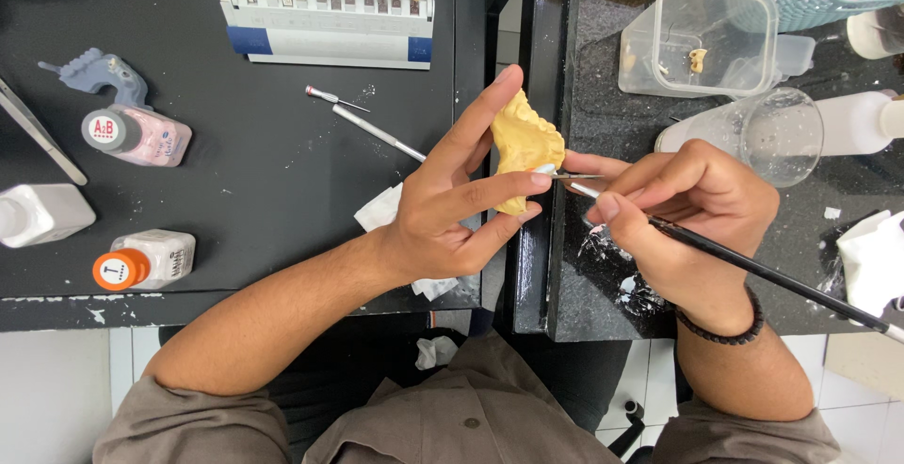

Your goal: The person holds a plaster dental model with a partial denture in one hand and uses a fine brush to apply and shape white ceramic material on the denture teeth. They periodically reload material from the bench, rotate the model to reach different surfaces, and wipe the brush on a tissue.

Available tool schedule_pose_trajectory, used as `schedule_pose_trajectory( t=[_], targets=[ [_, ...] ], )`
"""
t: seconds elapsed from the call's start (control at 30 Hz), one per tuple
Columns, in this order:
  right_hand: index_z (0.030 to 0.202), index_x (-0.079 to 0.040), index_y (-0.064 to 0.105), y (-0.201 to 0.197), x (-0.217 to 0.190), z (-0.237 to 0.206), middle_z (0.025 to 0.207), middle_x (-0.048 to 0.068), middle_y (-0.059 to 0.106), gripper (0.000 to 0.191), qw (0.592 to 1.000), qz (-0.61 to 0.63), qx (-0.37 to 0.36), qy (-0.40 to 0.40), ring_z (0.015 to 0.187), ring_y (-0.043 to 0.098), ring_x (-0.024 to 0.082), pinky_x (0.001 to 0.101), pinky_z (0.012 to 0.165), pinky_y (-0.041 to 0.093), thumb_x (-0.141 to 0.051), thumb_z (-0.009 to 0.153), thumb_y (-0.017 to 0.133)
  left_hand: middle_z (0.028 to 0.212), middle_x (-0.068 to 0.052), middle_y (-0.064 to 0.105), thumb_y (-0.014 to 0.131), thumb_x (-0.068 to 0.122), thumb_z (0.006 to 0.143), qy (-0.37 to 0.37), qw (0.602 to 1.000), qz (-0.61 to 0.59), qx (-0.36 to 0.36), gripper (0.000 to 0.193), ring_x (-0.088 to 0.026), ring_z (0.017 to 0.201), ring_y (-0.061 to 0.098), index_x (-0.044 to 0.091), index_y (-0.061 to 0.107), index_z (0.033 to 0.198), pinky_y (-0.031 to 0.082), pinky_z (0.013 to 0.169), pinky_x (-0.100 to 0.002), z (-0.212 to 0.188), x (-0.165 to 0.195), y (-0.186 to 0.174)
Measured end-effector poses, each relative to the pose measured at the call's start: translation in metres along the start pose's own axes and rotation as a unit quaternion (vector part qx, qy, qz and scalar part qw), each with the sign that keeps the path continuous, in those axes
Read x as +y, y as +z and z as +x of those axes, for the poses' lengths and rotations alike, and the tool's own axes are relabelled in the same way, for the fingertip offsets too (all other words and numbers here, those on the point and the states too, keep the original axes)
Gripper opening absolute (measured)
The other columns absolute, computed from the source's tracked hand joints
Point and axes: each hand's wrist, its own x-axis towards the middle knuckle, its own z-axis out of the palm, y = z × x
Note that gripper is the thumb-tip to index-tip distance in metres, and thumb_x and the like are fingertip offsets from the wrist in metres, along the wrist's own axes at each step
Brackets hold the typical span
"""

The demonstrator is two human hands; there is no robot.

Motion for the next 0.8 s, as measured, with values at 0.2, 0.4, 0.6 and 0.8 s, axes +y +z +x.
schedule_pose_trajectory(
  t=[0.2,0.4,0.6,0.8],
  targets=[
    [0.091,0.0,0.054,-0.0014,0.0006,0.0007,0.082,0.014,0.069,0.023,1.0,-0.002,-0.003,0.0,0.083,0.072,0.014,0.0566,0.115,0.061,0.009,0.105,0.07,0.17,-0.018,0.017,0.077,-0.006,0.104,0.003,1.0,0.007,-0.001,0.042,-0.035,0.163,0.02,0.018,0.066,0.137,0.036,0.131,-0.045,0.0,-0.0007,0.0008],
    [0.09,0.0,0.054,-0.0024,0.0024,0.0018,0.081,0.013,0.068,0.023,1.0,-0.008,-0.003,0.002,0.082,0.072,0.013,0.0561,0.114,0.061,0.009,0.106,0.069,0.17,-0.017,0.017,0.076,-0.007,0.105,0.001,1.0,0.01,-0.005,0.04,-0.035,0.163,0.019,0.017,0.067,0.135,0.034,0.132,-0.046,0.0002,0.0,0.0004],
    [0.09,0.0,0.054,-0.0043,0.0028,0.004,0.081,0.013,0.068,0.023,1.0,-0.014,-0.007,0.009,0.082,0.073,0.014,0.0556,0.113,0.062,0.009,0.105,0.068,0.17,-0.017,0.017,0.075,-0.007,0.105,0.0,1.0,0.009,-0.007,0.038,-0.035,0.163,0.018,0.017,0.068,0.134,0.032,0.133,-0.047,0.0012,-0.0011,0.0008],
    [0.09,0.0,0.054,-0.0059,0.0029,0.0054,0.081,0.012,0.067,0.023,1.0,-0.002,-0.006,0.021,0.082,0.072,0.014,0.0552,0.114,0.062,0.01,0.106,0.068,0.17,-0.017,0.018,0.074,-0.007,0.105,-0.002,1.0,0.01,-0.01,0.037,-0.034,0.161,0.017,0.017,0.069,0.133,0.032,0.133,-0.047,0.0022,-0.0019,0.0008]
  ],
)
